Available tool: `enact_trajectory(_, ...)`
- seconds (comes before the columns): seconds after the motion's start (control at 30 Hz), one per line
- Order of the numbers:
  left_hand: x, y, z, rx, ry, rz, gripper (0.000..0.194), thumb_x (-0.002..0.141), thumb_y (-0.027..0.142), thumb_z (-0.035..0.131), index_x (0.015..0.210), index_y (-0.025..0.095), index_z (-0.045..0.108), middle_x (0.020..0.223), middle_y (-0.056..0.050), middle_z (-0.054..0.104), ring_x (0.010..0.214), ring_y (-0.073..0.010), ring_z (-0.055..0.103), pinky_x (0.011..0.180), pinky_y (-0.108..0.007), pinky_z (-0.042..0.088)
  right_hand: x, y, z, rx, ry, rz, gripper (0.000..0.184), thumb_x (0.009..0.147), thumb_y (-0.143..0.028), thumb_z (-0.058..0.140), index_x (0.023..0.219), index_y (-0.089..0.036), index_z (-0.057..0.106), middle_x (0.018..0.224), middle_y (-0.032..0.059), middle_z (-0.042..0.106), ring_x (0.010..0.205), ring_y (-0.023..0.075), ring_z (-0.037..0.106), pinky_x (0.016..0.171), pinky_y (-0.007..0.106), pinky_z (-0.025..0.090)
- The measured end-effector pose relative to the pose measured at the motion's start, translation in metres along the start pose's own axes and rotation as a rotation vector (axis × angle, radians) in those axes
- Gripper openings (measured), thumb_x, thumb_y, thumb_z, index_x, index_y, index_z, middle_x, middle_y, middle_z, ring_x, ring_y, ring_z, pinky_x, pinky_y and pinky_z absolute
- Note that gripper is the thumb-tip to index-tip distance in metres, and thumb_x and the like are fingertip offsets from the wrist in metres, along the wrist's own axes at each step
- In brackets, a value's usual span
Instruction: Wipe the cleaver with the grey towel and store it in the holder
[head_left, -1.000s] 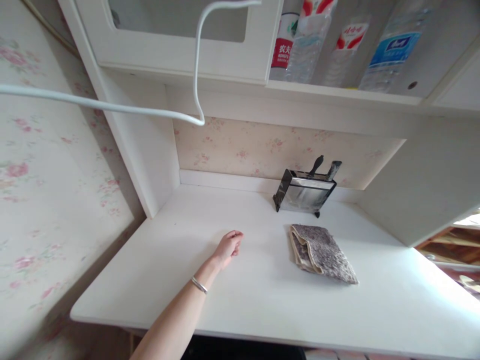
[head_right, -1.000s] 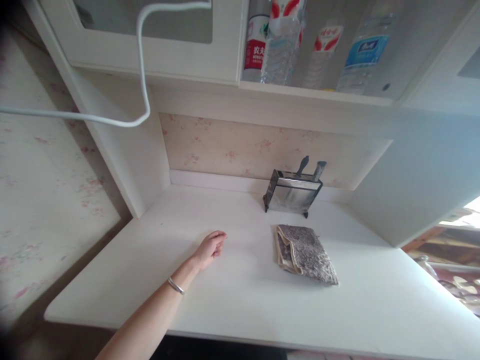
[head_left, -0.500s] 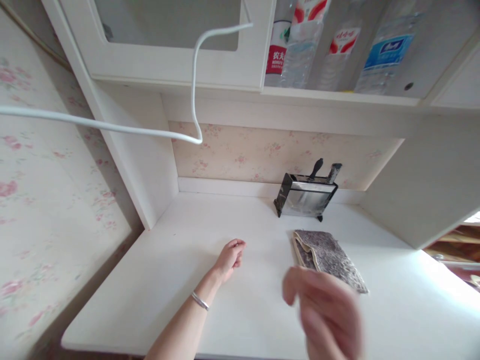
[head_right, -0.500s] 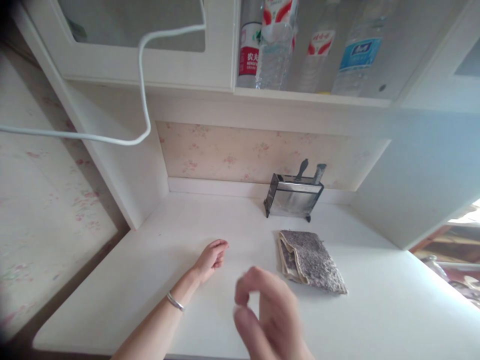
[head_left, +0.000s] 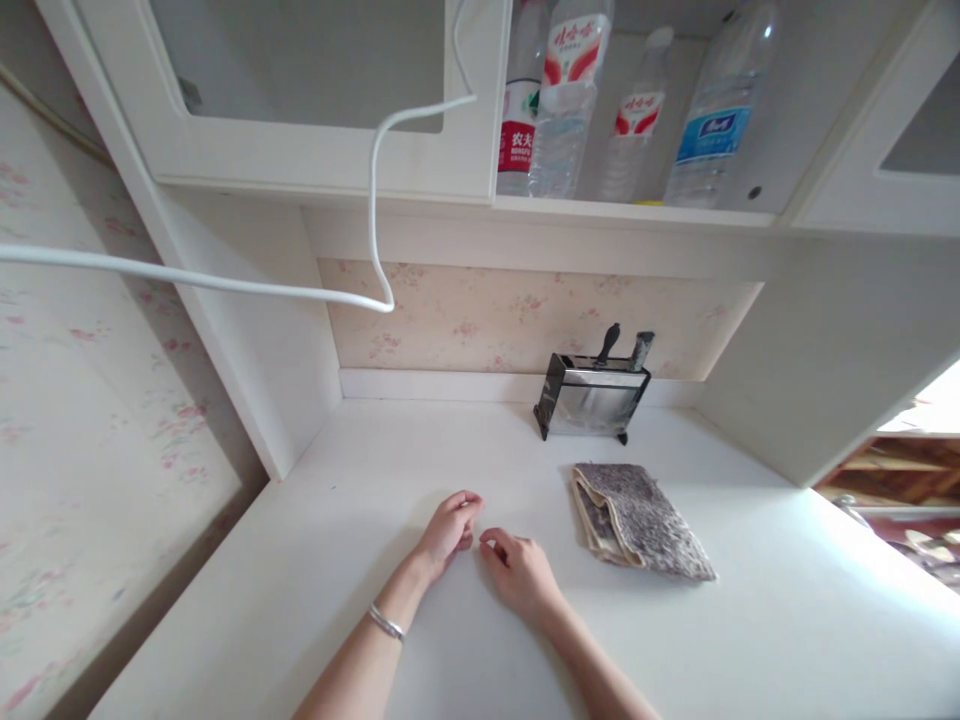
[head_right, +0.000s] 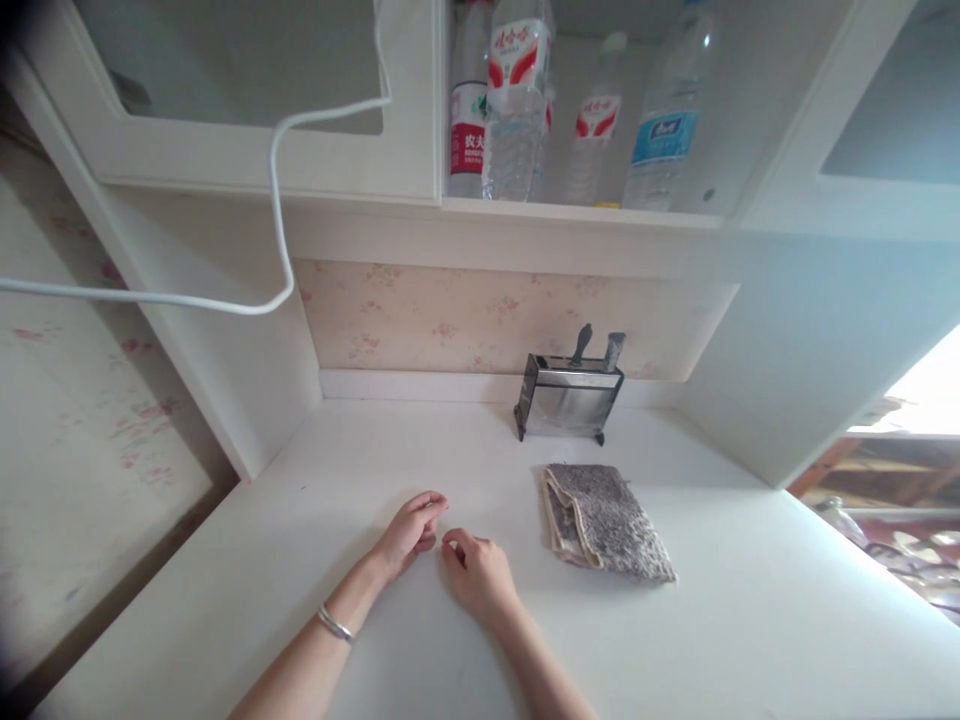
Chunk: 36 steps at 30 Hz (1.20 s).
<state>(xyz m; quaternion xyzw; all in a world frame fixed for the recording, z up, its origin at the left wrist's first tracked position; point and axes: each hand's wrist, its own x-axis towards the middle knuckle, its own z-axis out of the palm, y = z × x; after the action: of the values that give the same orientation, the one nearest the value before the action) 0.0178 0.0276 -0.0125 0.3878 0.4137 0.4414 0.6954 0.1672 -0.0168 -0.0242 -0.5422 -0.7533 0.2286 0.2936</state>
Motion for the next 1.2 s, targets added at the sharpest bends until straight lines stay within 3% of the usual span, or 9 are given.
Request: enact_trajectory(1.2, 0.0004, 0.0012, 0.0013, -0.03, 0.04, 0.001, 0.033, 0.068, 0.042, 0.07, 0.08, 0.019, 0.049, 0.051, 0.012, 0.026, 0.042, -0.0033, 0.016, 0.042, -0.021, 0.009, 0.0015, 0.0055, 0.0008, -0.019, -0.018, 0.006, 0.02, 0.089, -0.026, 0.047, 0.085, -0.024, 0.066, 0.063, -0.0013, 0.065, 0.056, 0.0127, 0.055, 0.055, 0.021, 0.029)
